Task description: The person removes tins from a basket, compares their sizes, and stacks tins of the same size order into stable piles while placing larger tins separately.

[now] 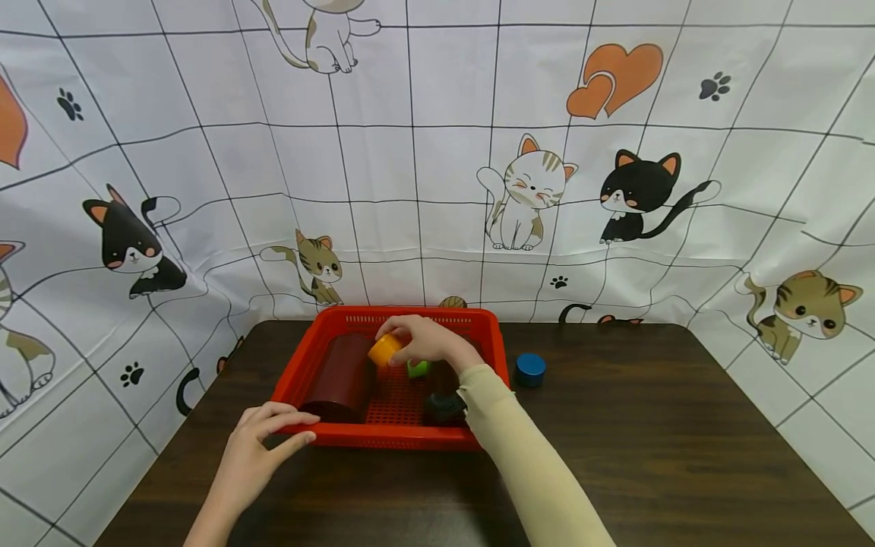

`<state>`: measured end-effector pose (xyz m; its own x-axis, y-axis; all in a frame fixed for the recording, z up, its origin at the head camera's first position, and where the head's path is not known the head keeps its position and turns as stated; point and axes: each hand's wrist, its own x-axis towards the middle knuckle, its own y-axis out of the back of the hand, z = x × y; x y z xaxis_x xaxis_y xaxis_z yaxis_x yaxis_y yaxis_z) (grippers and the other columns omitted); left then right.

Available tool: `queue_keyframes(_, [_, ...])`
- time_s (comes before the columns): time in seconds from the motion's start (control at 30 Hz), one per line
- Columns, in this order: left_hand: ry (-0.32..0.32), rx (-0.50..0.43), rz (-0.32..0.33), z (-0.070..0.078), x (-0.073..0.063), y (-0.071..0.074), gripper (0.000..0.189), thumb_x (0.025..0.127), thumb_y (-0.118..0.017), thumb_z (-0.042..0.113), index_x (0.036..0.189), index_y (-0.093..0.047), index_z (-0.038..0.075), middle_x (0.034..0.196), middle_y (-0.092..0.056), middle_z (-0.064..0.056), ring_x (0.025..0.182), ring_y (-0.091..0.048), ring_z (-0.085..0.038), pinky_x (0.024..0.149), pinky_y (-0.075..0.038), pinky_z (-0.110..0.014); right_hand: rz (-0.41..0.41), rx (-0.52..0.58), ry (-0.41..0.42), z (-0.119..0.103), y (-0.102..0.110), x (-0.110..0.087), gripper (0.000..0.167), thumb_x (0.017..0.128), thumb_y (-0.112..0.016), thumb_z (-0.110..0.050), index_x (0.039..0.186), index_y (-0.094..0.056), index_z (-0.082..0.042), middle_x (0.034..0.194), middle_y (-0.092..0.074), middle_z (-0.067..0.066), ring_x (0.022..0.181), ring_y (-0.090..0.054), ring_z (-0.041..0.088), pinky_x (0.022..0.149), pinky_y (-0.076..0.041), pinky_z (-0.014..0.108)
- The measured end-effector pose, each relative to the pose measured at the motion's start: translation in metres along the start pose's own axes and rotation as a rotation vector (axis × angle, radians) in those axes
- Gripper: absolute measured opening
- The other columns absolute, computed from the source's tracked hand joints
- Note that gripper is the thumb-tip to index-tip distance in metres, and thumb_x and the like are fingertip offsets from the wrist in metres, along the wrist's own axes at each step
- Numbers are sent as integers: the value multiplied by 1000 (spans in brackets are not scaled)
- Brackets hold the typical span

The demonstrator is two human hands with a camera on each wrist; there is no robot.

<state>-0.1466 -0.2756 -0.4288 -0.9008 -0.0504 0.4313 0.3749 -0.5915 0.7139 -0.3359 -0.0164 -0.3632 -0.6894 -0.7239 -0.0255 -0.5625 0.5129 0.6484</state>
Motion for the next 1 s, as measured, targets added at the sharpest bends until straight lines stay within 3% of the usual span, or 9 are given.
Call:
queue_keyframes(0.23, [4,-2,3,2,-1,1,22,79,-82,31,98,-75,41,99,-64,14,100,-37,3,81,-42,-38,30,66,26,3,4,-4,37,89,-71,-6,122,-62,-19,129,-61,9,96,-64,20,75,-60,35])
queue_keyframes(0.37, [6,2,9,3,-1,1,23,79,-82,31,98,-75,41,99,-64,14,99,-37,4,80,-42,-37,42,115,38,5,7,-9,37,89,-70,-4,122,-61,-15,128,-61,10,94,-65,21,79,-60,40])
queue_keyframes(0.67, [-9,10,21,3,-1,-1,24,78,-83,30,98,-75,41,99,-64,15,98,-38,4,79,-42,-34,158,194,95,12,15,-20,31,90,-71,-7,118,-60,-14,139,-53,11,123,-56,31,80,-60,39])
queue_keyframes(0.87, [-4,7,9,1,-1,-1,22,79,-82,31,99,-76,40,99,-64,13,99,-38,2,80,-42,-36,228,224,91,16,22,-30,35,91,-70,-9,123,-59,-17,141,-53,12,115,-63,30,84,-59,42])
queue_keyframes(1.0, [-11,12,16,2,-1,-1,23,79,-82,30,99,-76,40,99,-64,14,98,-38,3,79,-42,-34,283,220,96,17,27,-36,40,91,-71,-11,128,-58,-20,143,-51,12,120,-61,29,84,-59,39])
